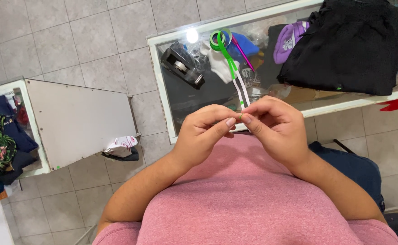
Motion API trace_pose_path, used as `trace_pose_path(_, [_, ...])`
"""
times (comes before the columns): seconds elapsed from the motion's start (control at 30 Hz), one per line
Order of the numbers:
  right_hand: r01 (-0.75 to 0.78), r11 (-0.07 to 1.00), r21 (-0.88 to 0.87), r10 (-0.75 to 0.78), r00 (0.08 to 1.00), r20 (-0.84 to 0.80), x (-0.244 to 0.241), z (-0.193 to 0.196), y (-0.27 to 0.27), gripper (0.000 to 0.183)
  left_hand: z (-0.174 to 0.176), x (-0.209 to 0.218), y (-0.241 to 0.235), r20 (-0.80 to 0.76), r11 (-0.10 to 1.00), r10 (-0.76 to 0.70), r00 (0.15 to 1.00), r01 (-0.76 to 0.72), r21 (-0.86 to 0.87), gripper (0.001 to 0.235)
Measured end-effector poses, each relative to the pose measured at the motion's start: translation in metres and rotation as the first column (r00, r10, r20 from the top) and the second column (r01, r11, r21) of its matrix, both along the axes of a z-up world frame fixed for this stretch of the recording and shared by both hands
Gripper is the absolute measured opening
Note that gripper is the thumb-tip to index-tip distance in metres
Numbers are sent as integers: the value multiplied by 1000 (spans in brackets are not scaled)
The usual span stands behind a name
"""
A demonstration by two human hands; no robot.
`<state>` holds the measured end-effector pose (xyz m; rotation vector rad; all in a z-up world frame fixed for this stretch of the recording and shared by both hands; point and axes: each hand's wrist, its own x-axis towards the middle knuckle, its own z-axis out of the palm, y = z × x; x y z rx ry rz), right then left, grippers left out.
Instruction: The person uses a pink tool to mark and cut a green and white tag strip. They then attach the cut tags to a folded black garment on a glass counter. Finally, the person picks up the garment and places it on a stack of other clothes.
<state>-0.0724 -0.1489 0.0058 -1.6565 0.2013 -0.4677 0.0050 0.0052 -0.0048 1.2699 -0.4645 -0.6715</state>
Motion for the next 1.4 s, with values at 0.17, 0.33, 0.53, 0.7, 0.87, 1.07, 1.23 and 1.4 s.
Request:
trace_pose_path(0.17, [28, 999, 41, -30, 999, 36, -8, -10, -11, 5, -5, 1, -15, -49, 997, -76, 996, 76, 6, 15])
trace_pose_path(0.33, [92, 995, 50, -95, 993, 70, -24, -23, -31, 7, -20, -1, -45, -94, 985, -164, 982, 168, 29, 14])
trace_pose_path(0.53, [220, 972, 83, -214, 974, -73, -66, -44, -72, 5, -26, -15, -104, -160, 922, -334, 929, 357, 150, 16])
trace_pose_path(0.7, [280, 946, 165, -245, 948, -202, -118, -106, -135, 3, -53, -29, -163, 47, 811, -492, 869, 438, 387, 21])
trace_pose_path(0.87, [413, 872, 262, -305, 879, -367, -171, -191, -217, 4, -143, -49, -231, 539, 734, -628, 562, 195, 651, 25])
trace_pose_path(1.07, [554, 676, 485, -358, 823, -441, -202, -272, -291, 8, -198, -76, -324, 940, 932, -338, 34, -127, 340, 17])
trace_pose_path(1.23, [471, 660, 585, -227, 868, -443, -189, -255, -328, 8, -229, -79, -371, 939, 937, -325, -112, -169, 304, 11])
trace_pose_path(1.4, [404, 598, 693, -118, 899, -422, -190, -244, -350, 9, -241, -84, -375, 917, 908, -392, -75, -196, 372, 6])
